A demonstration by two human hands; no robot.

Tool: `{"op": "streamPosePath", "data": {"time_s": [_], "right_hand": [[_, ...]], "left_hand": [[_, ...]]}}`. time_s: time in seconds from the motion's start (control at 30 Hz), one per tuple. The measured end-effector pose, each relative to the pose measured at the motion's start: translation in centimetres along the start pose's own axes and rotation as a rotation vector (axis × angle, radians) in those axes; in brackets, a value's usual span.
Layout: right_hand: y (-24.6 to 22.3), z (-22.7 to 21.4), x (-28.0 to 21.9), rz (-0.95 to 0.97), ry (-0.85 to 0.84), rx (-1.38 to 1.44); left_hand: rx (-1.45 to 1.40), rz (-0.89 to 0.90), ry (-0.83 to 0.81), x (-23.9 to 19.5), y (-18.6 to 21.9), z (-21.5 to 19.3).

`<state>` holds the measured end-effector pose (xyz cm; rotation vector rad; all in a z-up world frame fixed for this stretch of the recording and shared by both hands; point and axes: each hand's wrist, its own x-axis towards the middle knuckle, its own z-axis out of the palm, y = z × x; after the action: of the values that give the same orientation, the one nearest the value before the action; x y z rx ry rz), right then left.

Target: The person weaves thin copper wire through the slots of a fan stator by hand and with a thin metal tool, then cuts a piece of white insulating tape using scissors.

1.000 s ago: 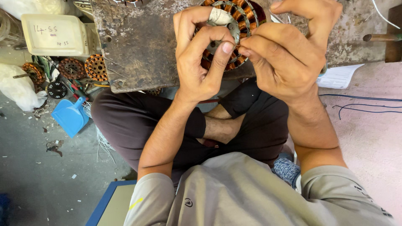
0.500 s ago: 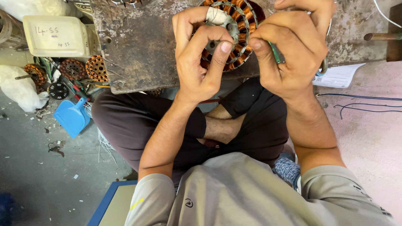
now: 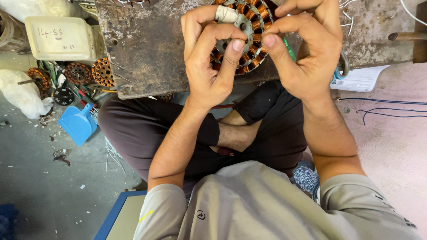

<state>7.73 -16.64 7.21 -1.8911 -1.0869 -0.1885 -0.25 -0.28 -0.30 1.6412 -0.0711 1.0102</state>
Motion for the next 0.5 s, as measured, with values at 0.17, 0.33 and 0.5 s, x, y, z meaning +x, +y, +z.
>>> {"op": "streamPosePath", "data": {"time_s": [0.17, 0.33, 0.5], "right_hand": [[0.1, 0.1, -0.3, -0.064, 0.016, -0.069], [1.0, 0.0, -0.7, 0.009, 0.126, 0.023], [1.0, -0.6, -1.3, 0.168, 0.204, 0.002]], "left_hand": [[0.019, 0.009, 0.011, 0.0, 0.0, 0.1], [0.055, -0.009, 0.05, -0.2, 0.1, 0.4], [0.102, -0.025, 0.052, -0.2, 0.0, 0.6]]}}
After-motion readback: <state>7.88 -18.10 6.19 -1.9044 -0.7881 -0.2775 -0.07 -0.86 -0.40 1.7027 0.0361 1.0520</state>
